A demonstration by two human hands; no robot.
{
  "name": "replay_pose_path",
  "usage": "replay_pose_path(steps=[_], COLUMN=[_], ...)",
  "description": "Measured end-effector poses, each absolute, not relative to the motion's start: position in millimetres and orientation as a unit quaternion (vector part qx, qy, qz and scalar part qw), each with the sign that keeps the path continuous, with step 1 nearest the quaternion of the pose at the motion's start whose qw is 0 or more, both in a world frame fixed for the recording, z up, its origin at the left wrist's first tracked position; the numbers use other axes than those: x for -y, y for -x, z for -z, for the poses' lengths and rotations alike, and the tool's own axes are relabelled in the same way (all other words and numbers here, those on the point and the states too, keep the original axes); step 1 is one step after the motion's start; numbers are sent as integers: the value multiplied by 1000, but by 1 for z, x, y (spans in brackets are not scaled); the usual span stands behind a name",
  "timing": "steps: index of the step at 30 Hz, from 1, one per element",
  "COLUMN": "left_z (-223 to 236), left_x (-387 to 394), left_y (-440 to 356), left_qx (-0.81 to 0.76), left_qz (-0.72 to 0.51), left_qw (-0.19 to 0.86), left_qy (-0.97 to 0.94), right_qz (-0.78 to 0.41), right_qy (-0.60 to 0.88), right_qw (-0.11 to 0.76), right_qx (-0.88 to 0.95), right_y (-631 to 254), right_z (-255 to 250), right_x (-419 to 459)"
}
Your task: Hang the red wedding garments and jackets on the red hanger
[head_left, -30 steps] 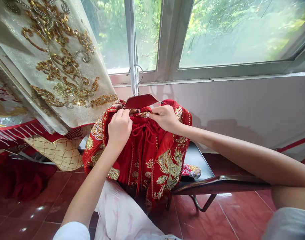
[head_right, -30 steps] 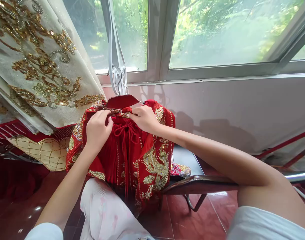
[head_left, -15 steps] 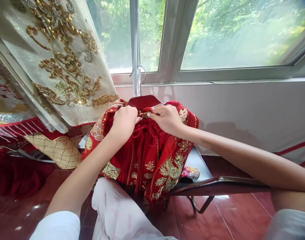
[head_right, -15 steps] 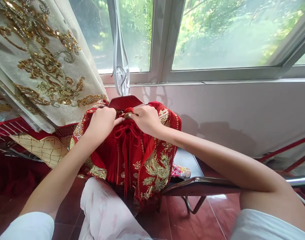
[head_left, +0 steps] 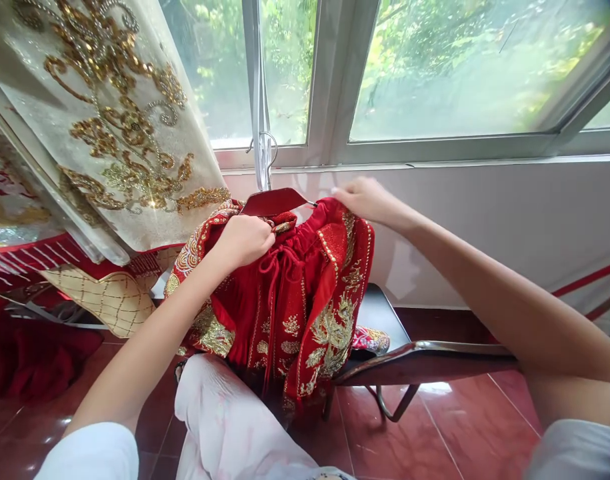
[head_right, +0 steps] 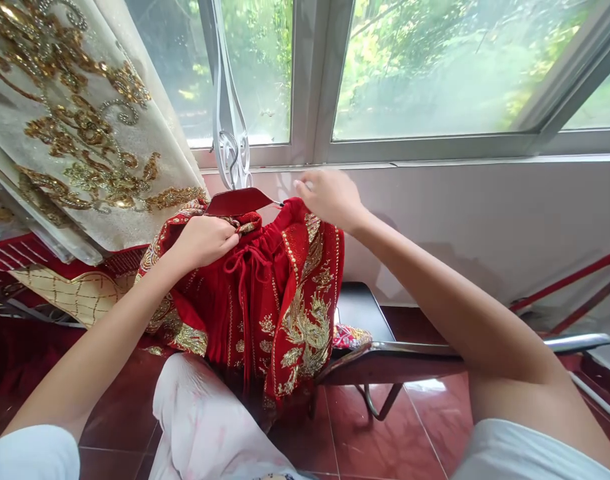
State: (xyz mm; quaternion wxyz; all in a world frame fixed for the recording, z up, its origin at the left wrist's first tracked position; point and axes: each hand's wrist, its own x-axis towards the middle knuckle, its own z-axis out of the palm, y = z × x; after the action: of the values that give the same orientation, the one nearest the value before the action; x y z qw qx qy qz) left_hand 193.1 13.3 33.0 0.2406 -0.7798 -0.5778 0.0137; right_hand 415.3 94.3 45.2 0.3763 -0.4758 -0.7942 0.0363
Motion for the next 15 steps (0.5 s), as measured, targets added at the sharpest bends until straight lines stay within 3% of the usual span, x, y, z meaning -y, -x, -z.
replay_pose_path(steps=[2,9,11,15], left_z=[-36,-26,-16,0], left_x=[-12,-28,-34,-41], left_y=[-202,-246,-252,-253], left_qx=[583,602,616,623], left_qz=[-12,82,106,155], left_qw=[232,182,183,184], left_qy=[778,773,759,745], right_qz=[-101,-278,-387,-542], right_qy=[515,510,495,431], right_qw=[358,420,378,199], right_qx=[772,697,681,694], right_y=[-418,-403,-406,-408], right_z=[-40,-36,-38,-37], right_x=[-99,-70,-80,-124])
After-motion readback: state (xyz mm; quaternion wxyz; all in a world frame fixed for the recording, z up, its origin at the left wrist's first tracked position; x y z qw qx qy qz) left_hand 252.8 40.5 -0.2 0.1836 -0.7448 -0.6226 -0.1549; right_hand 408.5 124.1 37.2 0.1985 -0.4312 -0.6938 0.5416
